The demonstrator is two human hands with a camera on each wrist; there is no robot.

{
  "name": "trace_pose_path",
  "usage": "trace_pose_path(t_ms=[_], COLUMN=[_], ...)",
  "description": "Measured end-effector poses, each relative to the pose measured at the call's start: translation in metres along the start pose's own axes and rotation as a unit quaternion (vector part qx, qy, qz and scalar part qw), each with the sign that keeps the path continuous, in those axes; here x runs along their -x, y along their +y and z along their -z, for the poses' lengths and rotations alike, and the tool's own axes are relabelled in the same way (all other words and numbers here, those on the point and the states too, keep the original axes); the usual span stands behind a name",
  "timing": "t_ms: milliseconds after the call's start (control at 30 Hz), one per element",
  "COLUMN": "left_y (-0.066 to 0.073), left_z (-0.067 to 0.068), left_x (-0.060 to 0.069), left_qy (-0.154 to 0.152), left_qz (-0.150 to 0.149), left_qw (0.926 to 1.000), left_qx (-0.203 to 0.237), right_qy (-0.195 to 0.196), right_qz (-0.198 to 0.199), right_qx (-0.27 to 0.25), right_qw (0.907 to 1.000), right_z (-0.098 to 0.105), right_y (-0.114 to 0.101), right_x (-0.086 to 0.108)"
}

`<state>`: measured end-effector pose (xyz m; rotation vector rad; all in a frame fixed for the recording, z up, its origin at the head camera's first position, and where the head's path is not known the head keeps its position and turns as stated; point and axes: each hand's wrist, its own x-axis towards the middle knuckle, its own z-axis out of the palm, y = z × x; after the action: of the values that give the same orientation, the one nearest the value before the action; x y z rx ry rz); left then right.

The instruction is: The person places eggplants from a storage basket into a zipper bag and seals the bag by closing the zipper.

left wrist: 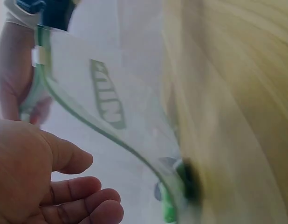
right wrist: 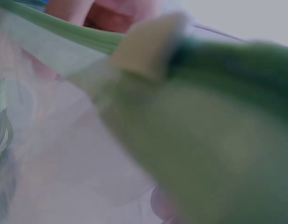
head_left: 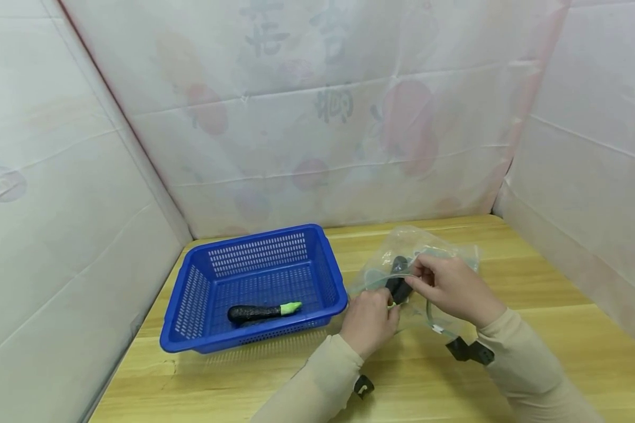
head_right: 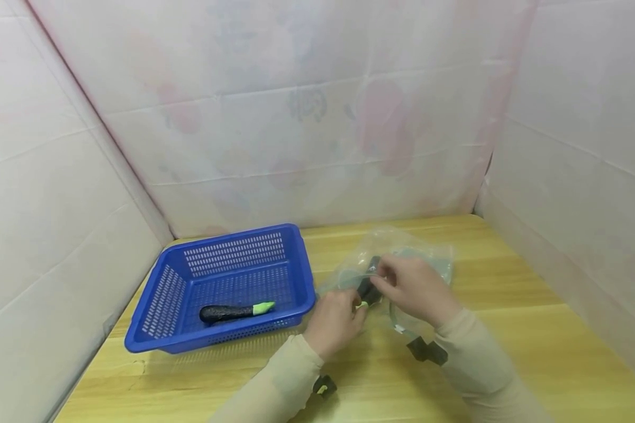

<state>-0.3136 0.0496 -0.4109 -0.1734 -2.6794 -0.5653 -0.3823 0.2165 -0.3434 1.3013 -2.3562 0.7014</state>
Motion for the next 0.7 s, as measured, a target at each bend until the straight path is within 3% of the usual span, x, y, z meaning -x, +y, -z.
trace_pose_path(t_ms=[467,700], left_y=[0.006,0.007], left_z=[0.033,0.052], left_x=[0.006,0.01], left_qy=[0.006,0.029], left_qz=[-0.038,-0.058], left_qw=[0.9984,0.9962], left_qx=[0.041,0.057], right_qy=[-0.007,0.001], right_qz=[-0.009,-0.001], right_qx=[-0.001,-0.001], right_qw=[0.9999,1.0], right_z=[0.002,0.003], right_y=[-0.001,0.0], right_x=[0.0,0.0])
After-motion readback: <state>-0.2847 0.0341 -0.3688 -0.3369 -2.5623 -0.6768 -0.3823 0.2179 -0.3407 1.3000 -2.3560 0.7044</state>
